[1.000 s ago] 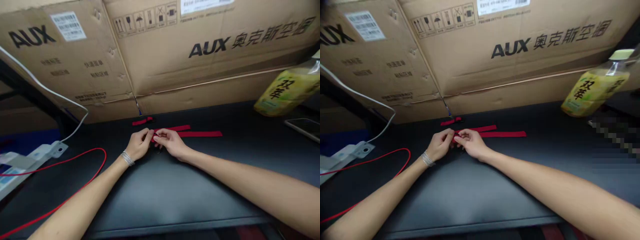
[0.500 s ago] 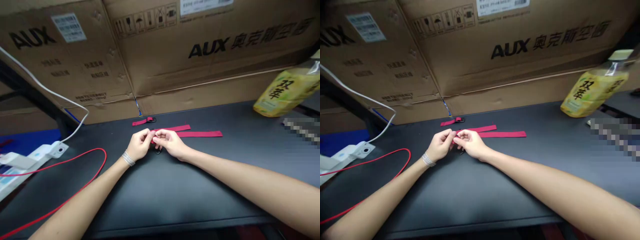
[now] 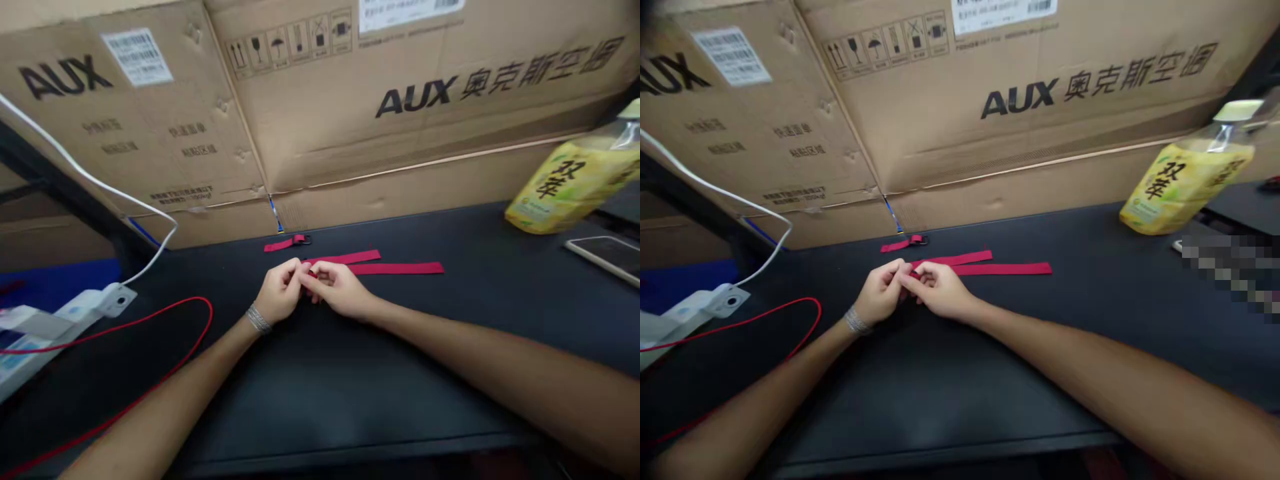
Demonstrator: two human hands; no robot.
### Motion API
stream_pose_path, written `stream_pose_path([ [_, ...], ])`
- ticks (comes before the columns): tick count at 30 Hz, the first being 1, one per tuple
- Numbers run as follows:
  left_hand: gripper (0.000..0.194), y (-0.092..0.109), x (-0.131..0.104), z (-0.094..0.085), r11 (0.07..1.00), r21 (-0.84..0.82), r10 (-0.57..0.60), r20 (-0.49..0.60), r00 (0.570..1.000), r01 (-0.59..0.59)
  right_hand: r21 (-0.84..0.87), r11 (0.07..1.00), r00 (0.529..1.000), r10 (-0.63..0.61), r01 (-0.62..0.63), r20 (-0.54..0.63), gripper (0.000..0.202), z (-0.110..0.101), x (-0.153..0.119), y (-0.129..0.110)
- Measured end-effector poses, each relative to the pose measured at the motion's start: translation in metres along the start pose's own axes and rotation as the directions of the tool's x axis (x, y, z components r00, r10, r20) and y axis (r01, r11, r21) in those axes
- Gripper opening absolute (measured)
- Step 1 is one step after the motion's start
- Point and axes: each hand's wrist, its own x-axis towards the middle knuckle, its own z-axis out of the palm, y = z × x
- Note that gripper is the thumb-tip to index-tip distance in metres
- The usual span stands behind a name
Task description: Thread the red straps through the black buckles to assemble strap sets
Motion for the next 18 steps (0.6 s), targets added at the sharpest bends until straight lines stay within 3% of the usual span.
stream_pose_path([
  [11,0.043,0.0006,0.0017,-0.0011,0.978,-0.17,-0.109,0.092,0.99,0.123,0.038,0.998,0.998,-0.046,0.045,0.033,0.035,-0.0005,-0.0004,0.0],
  [18,0.043,0.0039,0.0029,-0.0042,0.984,-0.165,-0.052,0.102,0.993,0.069,0.013,0.999,0.999,-0.038,0.038,0.035,0.035,-0.0014,-0.0012,0.0005],
])
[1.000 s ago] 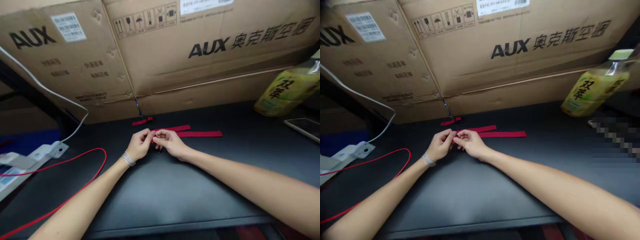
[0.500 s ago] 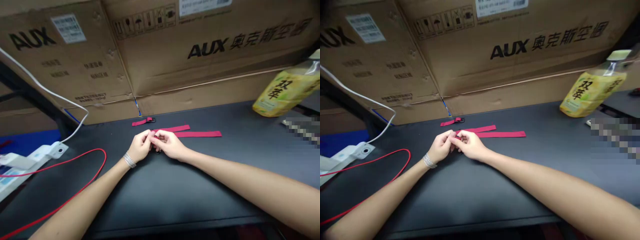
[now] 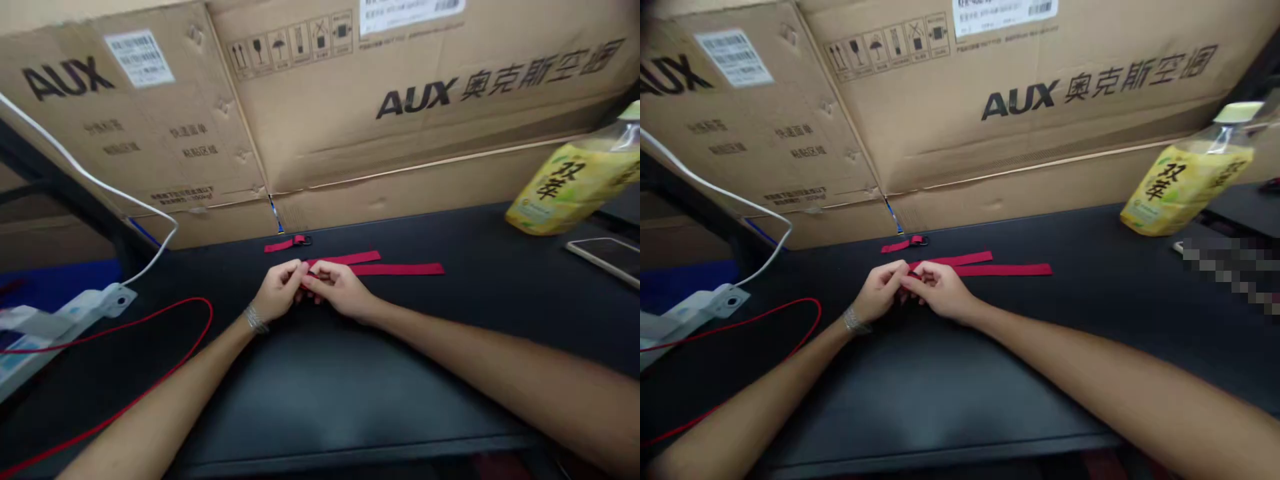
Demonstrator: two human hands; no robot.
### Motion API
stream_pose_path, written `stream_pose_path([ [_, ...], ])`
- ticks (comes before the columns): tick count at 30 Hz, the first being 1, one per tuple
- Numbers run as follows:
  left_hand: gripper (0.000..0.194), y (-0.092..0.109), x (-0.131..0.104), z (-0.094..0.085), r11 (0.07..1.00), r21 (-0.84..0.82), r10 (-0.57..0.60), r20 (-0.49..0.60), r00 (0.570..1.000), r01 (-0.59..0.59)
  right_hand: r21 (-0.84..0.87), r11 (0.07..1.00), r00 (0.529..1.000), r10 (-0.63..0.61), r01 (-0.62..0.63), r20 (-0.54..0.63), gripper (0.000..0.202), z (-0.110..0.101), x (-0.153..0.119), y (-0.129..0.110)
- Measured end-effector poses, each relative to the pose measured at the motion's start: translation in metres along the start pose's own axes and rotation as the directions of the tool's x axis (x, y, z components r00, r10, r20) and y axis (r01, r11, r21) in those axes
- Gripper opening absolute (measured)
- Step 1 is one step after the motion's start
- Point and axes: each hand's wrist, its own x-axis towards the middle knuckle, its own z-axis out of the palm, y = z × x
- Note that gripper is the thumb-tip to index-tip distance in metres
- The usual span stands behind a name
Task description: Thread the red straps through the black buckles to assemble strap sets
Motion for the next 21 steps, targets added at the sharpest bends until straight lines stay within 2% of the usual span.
stream_pose_path([
  [9,0.041,0.0,-0.0004,0.0008,0.999,0.04,0.031,-0.043,0.999,-0.03,-0.022,0.999,0.999,0.023,-0.023,-0.025,0.039,0.0016,0.0016,0.004],
  [14,0.042,-0.0015,-0.0014,0.0025,0.998,0.026,0.055,-0.026,0.998,-0.054,-0.104,0.995,1.0,-0.003,0.002,-0.013,0.039,0.0021,0.0,0.0044],
  [18,0.046,-0.0047,-0.0022,0.0045,1.0,-0.002,0.021,0.009,1.0,-0.021,-0.157,0.986,0.999,-0.049,0.052,0.019,0.039,0.0011,-0.001,0.0024],
  [21,0.046,-0.0058,-0.0021,0.0056,0.999,-0.048,-0.011,0.011,1.0,0.011,-0.148,0.988,0.999,-0.043,0.044,0.01,0.04,0.0008,-0.0005,0.0012],
])
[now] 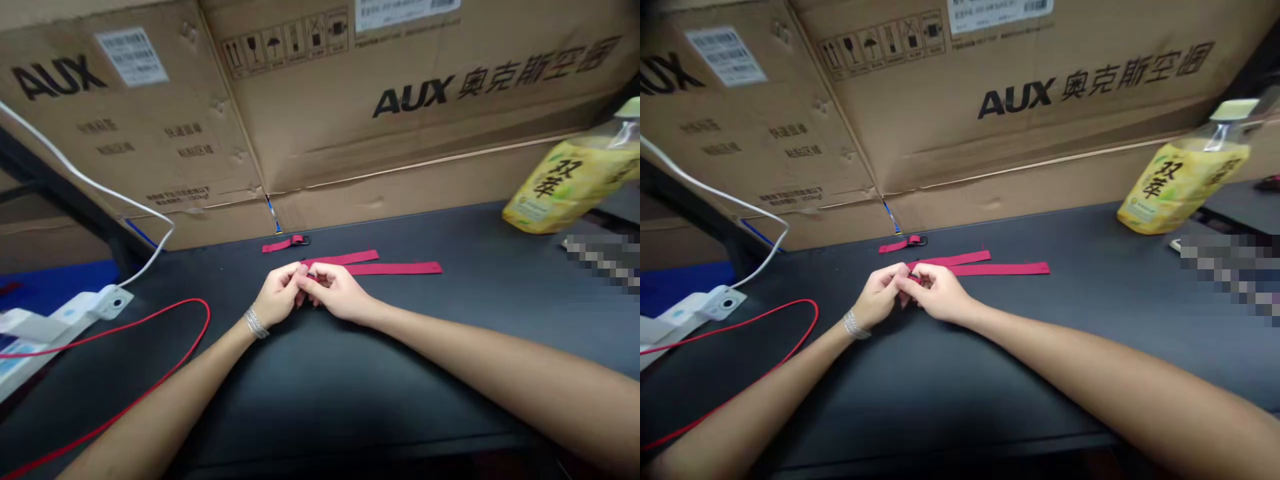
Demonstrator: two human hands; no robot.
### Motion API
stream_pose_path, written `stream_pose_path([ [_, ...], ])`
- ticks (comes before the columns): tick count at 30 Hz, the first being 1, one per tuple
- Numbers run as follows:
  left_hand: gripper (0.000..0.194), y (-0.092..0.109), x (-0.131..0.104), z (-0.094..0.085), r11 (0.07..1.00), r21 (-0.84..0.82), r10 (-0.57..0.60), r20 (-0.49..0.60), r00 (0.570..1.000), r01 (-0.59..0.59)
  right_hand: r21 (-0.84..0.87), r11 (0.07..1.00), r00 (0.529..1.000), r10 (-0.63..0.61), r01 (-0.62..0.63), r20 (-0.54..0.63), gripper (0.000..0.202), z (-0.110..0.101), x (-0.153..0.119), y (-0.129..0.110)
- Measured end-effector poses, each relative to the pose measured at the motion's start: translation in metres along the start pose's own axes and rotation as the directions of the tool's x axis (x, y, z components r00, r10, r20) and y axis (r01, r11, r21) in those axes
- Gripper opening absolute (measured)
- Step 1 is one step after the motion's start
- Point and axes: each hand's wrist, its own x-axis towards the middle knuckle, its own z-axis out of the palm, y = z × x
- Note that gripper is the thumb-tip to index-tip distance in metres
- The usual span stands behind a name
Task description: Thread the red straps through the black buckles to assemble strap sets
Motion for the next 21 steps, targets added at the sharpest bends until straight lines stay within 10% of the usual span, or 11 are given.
stream_pose_path([
  [21,0.046,0.0048,0.0012,-0.0038,1.0,-0.014,0.01,0.048,0.999,-0.009,0.027,0.999,0.999,0.031,-0.03,-0.019,0.042,0.0004,-0.0006,0.0024],
])
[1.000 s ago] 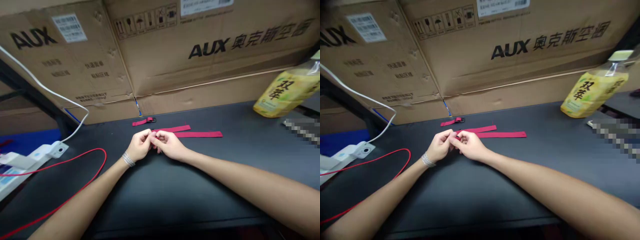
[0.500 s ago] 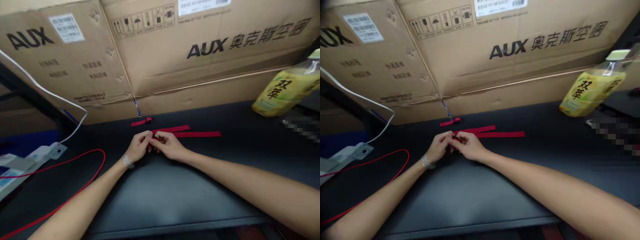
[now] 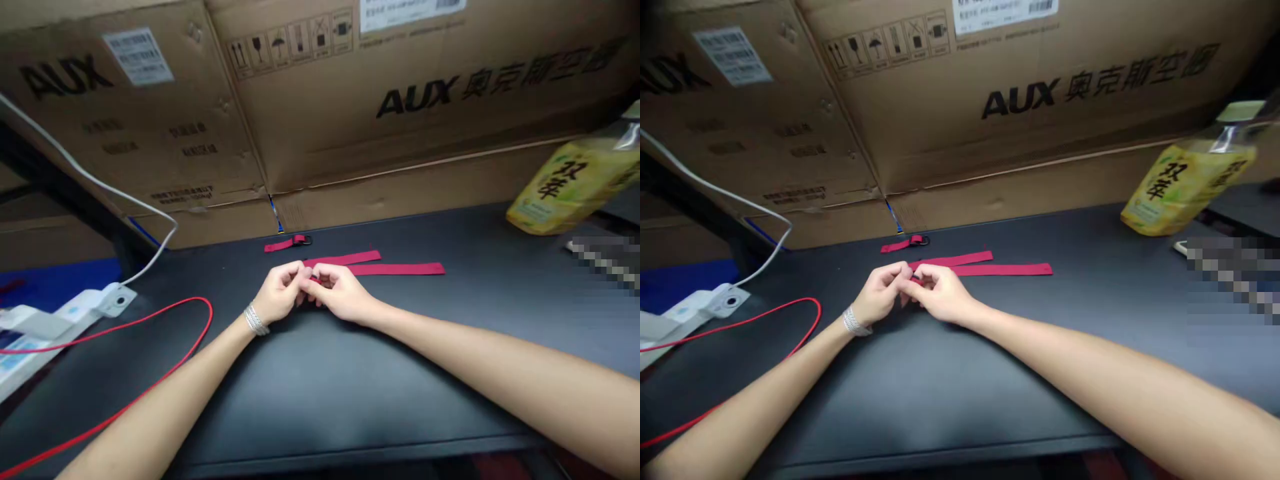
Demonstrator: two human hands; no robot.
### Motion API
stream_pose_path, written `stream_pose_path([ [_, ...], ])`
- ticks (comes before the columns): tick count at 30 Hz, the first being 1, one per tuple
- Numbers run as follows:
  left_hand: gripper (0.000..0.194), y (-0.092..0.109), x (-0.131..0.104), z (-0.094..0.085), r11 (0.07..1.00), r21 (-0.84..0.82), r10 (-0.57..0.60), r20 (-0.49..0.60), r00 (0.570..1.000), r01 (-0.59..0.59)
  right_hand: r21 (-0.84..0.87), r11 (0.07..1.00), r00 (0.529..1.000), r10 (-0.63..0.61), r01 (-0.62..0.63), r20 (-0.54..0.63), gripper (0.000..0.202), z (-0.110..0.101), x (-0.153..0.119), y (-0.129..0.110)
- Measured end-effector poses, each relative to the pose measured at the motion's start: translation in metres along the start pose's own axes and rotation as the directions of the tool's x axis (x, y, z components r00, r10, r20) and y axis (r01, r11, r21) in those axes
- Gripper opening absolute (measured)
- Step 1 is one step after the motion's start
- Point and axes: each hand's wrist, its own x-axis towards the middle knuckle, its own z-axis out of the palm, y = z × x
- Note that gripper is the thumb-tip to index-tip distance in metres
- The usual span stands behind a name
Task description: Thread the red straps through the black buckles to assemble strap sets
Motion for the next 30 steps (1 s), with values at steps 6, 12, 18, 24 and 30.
stream_pose_path([
  [6,0.043,0.0025,-0.001,0.0017,0.999,0.049,0.024,-0.034,0.999,-0.022,0.02,1.0,1.0,0.004,-0.004,0.003,0.042,0.001,0.0003,0.0012],
  [12,0.042,0.0013,-0.0012,0.0031,0.998,0.044,0.058,-0.075,0.995,-0.055,-0.004,0.999,0.999,0.043,-0.043,-0.013,0.044,0.0018,0.0015,0.0019],
  [18,0.043,-0.004,-0.0009,0.0045,0.999,-0.028,-0.029,-0.066,0.997,0.027,0.032,0.999,1.0,-0.002,0.001,0.022,0.042,0.0011,0.0006,-0.0019],
  [24,0.041,-0.0026,-0.0003,0.0037,0.987,-0.151,-0.064,-0.069,0.996,0.053,0.077,0.997,0.999,-0.014,0.012,0.03,0.042,-0.0005,0.0026,-0.0017],
  [30,0.047,0.0003,-0.0001,0.0037,0.994,-0.093,-0.065,-0.023,0.998,0.063,0.066,0.998,0.998,-0.024,0.021,0.053,0.043,-0.0004,0.0022,-0.004],
])
